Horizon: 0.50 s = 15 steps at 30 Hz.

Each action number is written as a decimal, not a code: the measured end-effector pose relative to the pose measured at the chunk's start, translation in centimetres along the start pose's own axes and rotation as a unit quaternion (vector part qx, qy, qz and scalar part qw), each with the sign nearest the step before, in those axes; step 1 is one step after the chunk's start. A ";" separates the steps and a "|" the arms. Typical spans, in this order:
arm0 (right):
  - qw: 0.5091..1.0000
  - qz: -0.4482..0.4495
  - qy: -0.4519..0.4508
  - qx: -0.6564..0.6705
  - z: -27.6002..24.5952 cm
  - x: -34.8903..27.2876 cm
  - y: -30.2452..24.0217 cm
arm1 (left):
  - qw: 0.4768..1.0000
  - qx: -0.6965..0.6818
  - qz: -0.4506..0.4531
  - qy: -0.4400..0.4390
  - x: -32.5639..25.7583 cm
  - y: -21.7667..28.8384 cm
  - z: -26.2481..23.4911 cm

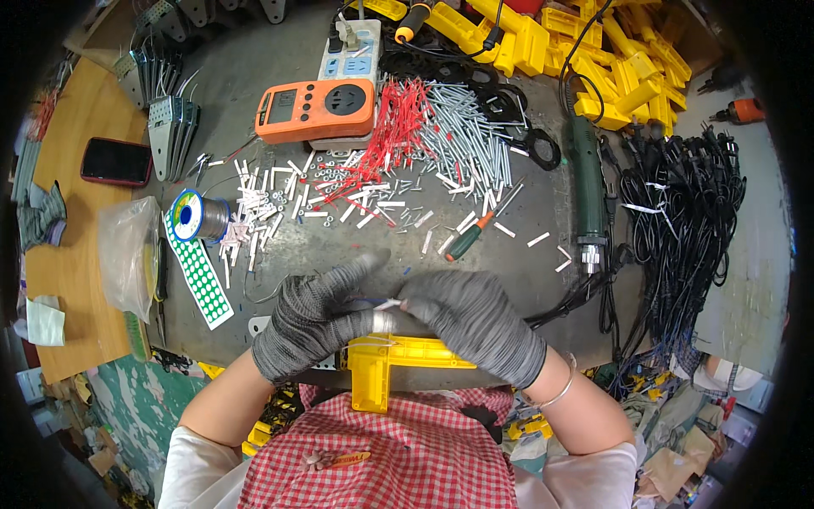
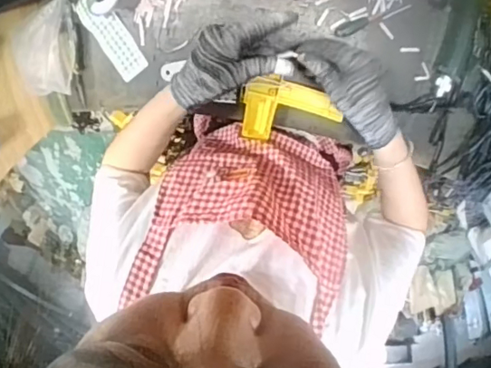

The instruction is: Soldering wires and assembling yellow plastic components at a workshop bench.

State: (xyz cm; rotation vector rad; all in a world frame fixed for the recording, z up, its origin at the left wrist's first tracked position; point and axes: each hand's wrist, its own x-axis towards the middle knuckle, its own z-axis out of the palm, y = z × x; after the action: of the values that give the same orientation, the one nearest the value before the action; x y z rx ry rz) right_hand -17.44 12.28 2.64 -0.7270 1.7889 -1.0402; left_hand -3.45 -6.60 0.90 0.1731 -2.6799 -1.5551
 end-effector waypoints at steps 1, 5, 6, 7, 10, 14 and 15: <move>0.988 -0.103 0.016 -0.115 0.5 0.2 0.4 | 1.000 -0.001 0.022 0.005 0.1 0.1 0.1; 0.970 -0.190 0.056 -0.143 2.3 0.4 -0.5 | 0.996 -0.067 0.058 0.025 0.4 0.0 0.7; 0.979 -0.170 0.055 -0.101 2.7 0.7 0.1 | 0.989 -0.132 0.055 0.032 0.3 0.0 0.8; 0.979 -0.170 0.054 -0.100 2.7 0.6 0.1 | 0.989 -0.131 0.054 0.031 0.2 0.0 0.6; 0.988 -0.126 0.002 -0.087 2.1 0.4 -0.9 | 0.938 -0.238 -0.224 0.114 -0.2 1.5 -1.4; 0.996 -0.049 -0.024 -0.070 1.8 0.1 -0.5 | 0.977 -0.040 -0.003 0.211 -1.9 -0.7 -2.0; 0.991 -0.087 -0.021 -0.097 1.9 0.1 -0.3 | 0.977 -0.040 -0.003 0.211 -1.8 0.2 -2.2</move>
State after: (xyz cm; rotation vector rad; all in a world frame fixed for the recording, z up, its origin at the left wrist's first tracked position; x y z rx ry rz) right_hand -15.69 11.42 2.47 -1.0318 1.8327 -0.9636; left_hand -1.46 -8.23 2.18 0.4531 -2.2879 -1.4294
